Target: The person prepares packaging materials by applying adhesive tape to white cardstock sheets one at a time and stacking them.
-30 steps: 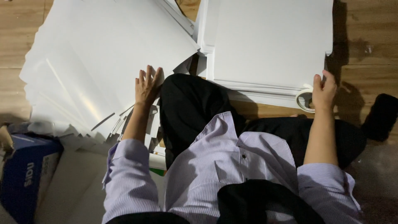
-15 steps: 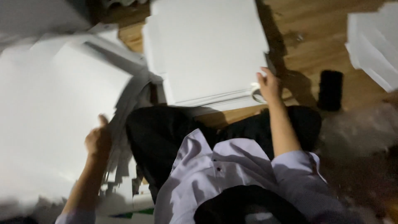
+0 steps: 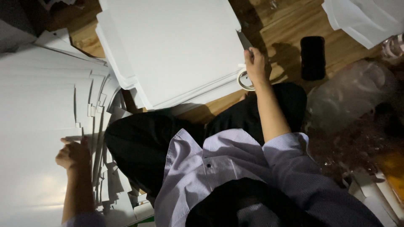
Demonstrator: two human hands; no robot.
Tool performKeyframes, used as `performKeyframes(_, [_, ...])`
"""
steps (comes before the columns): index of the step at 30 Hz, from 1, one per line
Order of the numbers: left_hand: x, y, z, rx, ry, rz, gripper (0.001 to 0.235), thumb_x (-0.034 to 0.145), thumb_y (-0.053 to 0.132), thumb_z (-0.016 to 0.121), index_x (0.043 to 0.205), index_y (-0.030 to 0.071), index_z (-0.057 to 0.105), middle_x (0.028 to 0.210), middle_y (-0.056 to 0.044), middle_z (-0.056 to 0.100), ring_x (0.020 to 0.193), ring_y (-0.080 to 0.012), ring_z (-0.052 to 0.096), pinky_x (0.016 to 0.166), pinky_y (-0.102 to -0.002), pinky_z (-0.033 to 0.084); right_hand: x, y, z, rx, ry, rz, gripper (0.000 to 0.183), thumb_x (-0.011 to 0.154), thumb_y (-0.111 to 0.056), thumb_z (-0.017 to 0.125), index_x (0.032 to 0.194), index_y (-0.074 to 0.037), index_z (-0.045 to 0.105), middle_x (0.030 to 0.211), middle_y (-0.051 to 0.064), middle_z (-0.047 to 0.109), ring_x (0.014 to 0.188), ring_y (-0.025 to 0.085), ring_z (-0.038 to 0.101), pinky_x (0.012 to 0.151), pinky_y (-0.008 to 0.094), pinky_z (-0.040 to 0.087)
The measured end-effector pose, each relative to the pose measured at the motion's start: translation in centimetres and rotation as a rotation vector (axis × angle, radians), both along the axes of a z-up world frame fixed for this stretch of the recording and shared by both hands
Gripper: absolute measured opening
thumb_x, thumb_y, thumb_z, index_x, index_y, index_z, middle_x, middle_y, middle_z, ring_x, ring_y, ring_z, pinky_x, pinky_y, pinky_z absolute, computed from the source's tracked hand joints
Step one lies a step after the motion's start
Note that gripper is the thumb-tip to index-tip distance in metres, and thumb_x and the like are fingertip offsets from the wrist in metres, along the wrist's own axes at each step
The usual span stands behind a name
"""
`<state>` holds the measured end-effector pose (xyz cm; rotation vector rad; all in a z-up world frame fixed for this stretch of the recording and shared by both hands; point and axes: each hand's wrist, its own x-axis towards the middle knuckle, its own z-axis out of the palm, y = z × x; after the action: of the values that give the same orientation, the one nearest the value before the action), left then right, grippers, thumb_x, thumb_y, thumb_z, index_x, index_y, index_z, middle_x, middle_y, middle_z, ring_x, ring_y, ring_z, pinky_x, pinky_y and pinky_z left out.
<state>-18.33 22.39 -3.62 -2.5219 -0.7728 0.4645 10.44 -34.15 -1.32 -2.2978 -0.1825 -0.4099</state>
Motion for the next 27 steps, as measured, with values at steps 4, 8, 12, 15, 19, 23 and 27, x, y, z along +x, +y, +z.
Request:
performKeyframes(4, [2.9,1.3,-6.0,0.689,-0.500,-0.278,0.056,0.101,0.060,0.035,0.132,0.017,0.051,0.102,0.000,0.059,0.090,-0.0113,0.055,0.065,-0.023,0.045,0.0,-0.5,0.0,-0.013,-0.002,-0.029,0.031,0.089,-0.029,0.062,0.098,0.001,0.064,0.080,0.019,0.063,0.072,0.032,0.062,0.062,0.037,0.048])
performKeyframes(8, [7.6,-10.0,-0.6,-0.403,-0.974,-0.485,0.054,0.086,0.021,0.067,0.131,0.001,0.045,0.118,-0.022,0.054,0.104,-0.0381,0.053,0.083,-0.046,0.044,0.5,-0.2,-1.5,-0.063,0.026,0.011,0.036,0.087,-0.032,0.066,0.098,0.002,0.065,0.082,0.020,0.063,0.076,0.036,0.060,0.067,0.040,0.048])
performKeyframes(12, [12.1,-19.0,3.7,-1.096,-0.898,-0.193,0.051,0.086,0.013,0.057,0.130,-0.003,0.037,0.125,-0.030,0.044,0.112,-0.0477,0.043,0.093,-0.055,0.037,0.8,-0.4,-1.8,-0.094,0.060,0.060,0.032,0.088,-0.030,0.066,0.098,0.001,0.066,0.079,0.017,0.064,0.072,0.031,0.061,0.064,0.036,0.048])
performKeyframes(15, [13.1,-21.0,0.9,-1.225,-0.828,-0.032,0.069,0.089,0.031,0.056,0.136,-0.007,0.022,0.129,-0.034,0.036,0.119,-0.0474,0.038,0.099,-0.053,0.033,0.2,0.1,-0.8,-0.137,0.092,0.053,0.027,0.088,-0.030,0.065,0.094,-0.004,0.067,0.070,0.012,0.062,0.065,0.028,0.060,0.058,0.034,0.047])
performKeyframes(19, [13.8,-22.1,-1.8,-1.241,-0.801,0.249,0.081,0.085,0.049,0.057,0.140,0.003,0.020,0.139,-0.023,0.028,0.126,-0.0383,0.033,0.101,-0.048,0.032,-0.4,0.6,0.5,-0.204,0.069,0.048,0.027,0.089,-0.032,0.066,0.082,-0.006,0.064,0.060,0.010,0.058,0.058,0.027,0.059,0.053,0.033,0.045])
performKeyframes(23, [14.8,-22.2,-3.3,-1.237,-0.900,0.440,0.083,0.083,0.050,0.062,0.141,0.007,0.019,0.141,-0.017,0.027,0.128,-0.0312,0.032,0.102,-0.047,0.030,-0.2,0.5,0.6,-0.297,0.073,0.043,0.034,0.089,-0.039,0.064,0.076,-0.008,0.062,0.057,0.010,0.058,0.057,0.028,0.061,0.052,0.034,0.046])
performKeyframes(27, [14.7,-22.2,-5.3,-1.193,-0.879,0.399,0.068,0.083,0.046,0.060,0.134,0.009,0.035,0.132,-0.018,0.038,0.120,-0.0360,0.041,0.095,-0.051,0.037,-0.6,0.8,1.3,-0.283,0.071,0.014,0.036,0.089,-0.040,0.064,0.083,-0.004,0.066,0.060,0.011,0.059,0.059,0.029,0.062,0.052,0.035,0.047])
